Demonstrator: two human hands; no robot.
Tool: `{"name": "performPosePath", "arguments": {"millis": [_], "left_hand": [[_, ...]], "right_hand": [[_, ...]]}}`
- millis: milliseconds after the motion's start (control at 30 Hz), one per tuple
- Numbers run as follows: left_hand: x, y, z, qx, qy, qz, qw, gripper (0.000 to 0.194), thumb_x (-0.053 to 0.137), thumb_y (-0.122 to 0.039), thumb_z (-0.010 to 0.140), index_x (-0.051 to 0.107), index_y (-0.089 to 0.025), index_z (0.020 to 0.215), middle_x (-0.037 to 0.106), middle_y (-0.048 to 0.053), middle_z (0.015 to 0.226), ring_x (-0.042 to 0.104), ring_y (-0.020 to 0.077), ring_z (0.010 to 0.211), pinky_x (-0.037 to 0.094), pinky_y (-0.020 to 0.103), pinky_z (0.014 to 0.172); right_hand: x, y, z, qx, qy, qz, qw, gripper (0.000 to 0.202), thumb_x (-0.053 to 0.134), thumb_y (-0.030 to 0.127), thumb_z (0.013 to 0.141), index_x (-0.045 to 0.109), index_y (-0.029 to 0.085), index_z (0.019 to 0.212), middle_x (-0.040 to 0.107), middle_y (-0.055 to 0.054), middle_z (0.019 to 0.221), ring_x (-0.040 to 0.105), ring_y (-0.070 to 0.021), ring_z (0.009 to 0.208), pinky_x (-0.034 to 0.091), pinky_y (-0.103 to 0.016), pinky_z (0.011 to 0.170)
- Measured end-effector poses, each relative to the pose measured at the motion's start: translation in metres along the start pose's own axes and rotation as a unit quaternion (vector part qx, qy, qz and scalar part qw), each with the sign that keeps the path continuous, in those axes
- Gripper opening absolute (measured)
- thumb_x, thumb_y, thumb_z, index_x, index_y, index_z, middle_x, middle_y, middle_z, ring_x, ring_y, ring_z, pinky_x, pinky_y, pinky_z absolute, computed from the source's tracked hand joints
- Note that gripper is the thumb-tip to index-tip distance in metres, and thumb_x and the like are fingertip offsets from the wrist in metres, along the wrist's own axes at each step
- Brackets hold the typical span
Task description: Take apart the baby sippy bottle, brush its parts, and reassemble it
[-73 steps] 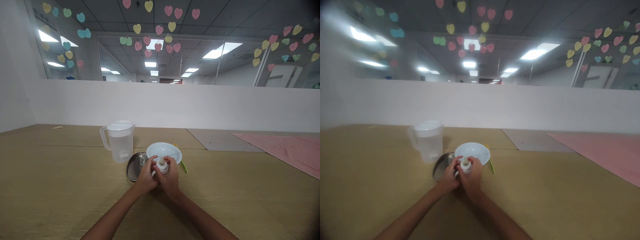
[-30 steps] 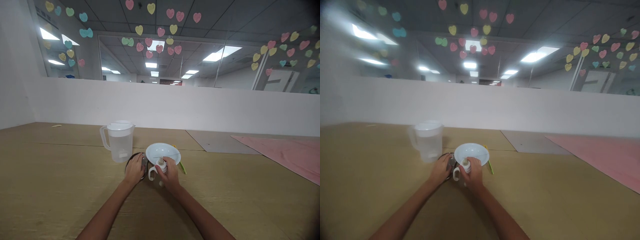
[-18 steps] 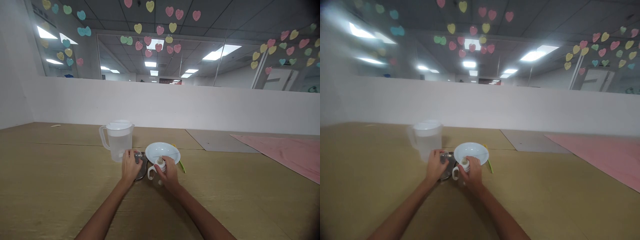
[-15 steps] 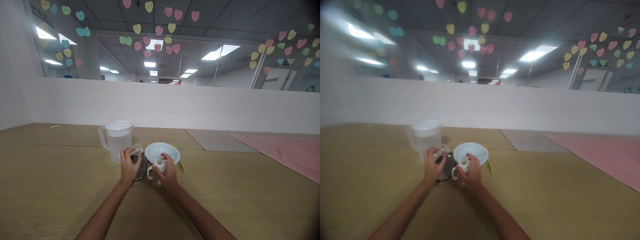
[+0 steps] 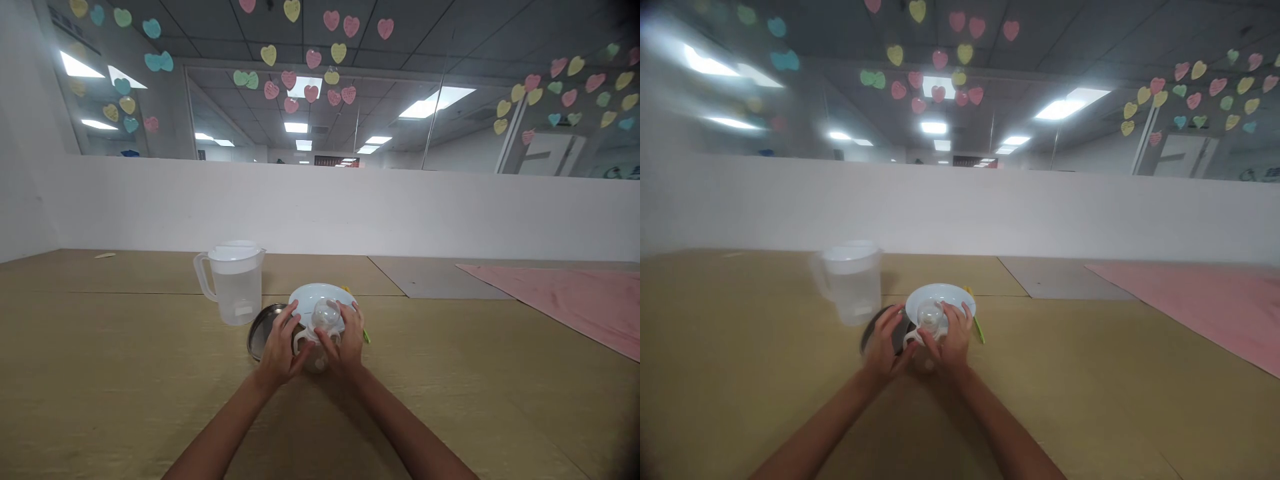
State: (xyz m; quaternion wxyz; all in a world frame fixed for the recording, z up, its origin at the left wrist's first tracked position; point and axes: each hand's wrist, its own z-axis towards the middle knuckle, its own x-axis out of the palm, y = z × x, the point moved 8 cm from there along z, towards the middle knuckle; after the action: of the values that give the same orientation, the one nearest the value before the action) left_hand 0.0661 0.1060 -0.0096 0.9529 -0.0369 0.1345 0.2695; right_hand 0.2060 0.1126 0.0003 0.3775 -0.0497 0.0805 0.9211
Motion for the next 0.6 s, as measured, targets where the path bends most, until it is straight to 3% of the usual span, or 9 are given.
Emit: {"name": "performPosePath", "arguments": {"millis": [167, 267, 600], "left_hand": [[0.029, 0.013, -0.011, -0.067, 0.155, -0.037, 0.985, 0.064, 0.042, -0.028, 0.09, 0.008, -0.013, 0.142, 0.036, 0.02, 0.137, 0.038, 0.0279, 0.126, 0.04, 0.045, 0.099], [0.041, 0.013, -0.021, -0.108, 0.2, -0.08, 0.97, 0.062, 0.035, -0.027, 0.093, 0.003, -0.015, 0.144, 0.035, 0.02, 0.139, 0.038, 0.0264, 0.126, 0.041, 0.043, 0.098], [0.037, 0.013, -0.024, -0.112, 0.144, -0.117, 0.976, 0.057, 0.04, -0.023, 0.091, 0.016, -0.016, 0.143, 0.047, 0.017, 0.131, 0.048, 0.0255, 0.117, 0.045, 0.042, 0.094]], "right_hand": [[0.017, -0.012, -0.017, 0.055, 0.063, 0.024, 0.996, 0.04, 0.051, 0.04, 0.087, 0.043, 0.016, 0.117, 0.058, -0.01, 0.102, 0.054, -0.0253, 0.097, 0.028, -0.053, 0.098], [0.023, -0.015, -0.028, 0.076, 0.083, 0.043, 0.993, 0.037, 0.044, 0.036, 0.09, 0.04, 0.015, 0.121, 0.056, -0.011, 0.106, 0.052, -0.0259, 0.1, 0.029, -0.051, 0.097], [0.023, -0.011, -0.032, 0.092, 0.097, 0.091, 0.987, 0.035, 0.038, 0.033, 0.09, 0.038, 0.016, 0.121, 0.053, -0.011, 0.108, 0.049, -0.0259, 0.102, 0.026, -0.051, 0.099]]}}
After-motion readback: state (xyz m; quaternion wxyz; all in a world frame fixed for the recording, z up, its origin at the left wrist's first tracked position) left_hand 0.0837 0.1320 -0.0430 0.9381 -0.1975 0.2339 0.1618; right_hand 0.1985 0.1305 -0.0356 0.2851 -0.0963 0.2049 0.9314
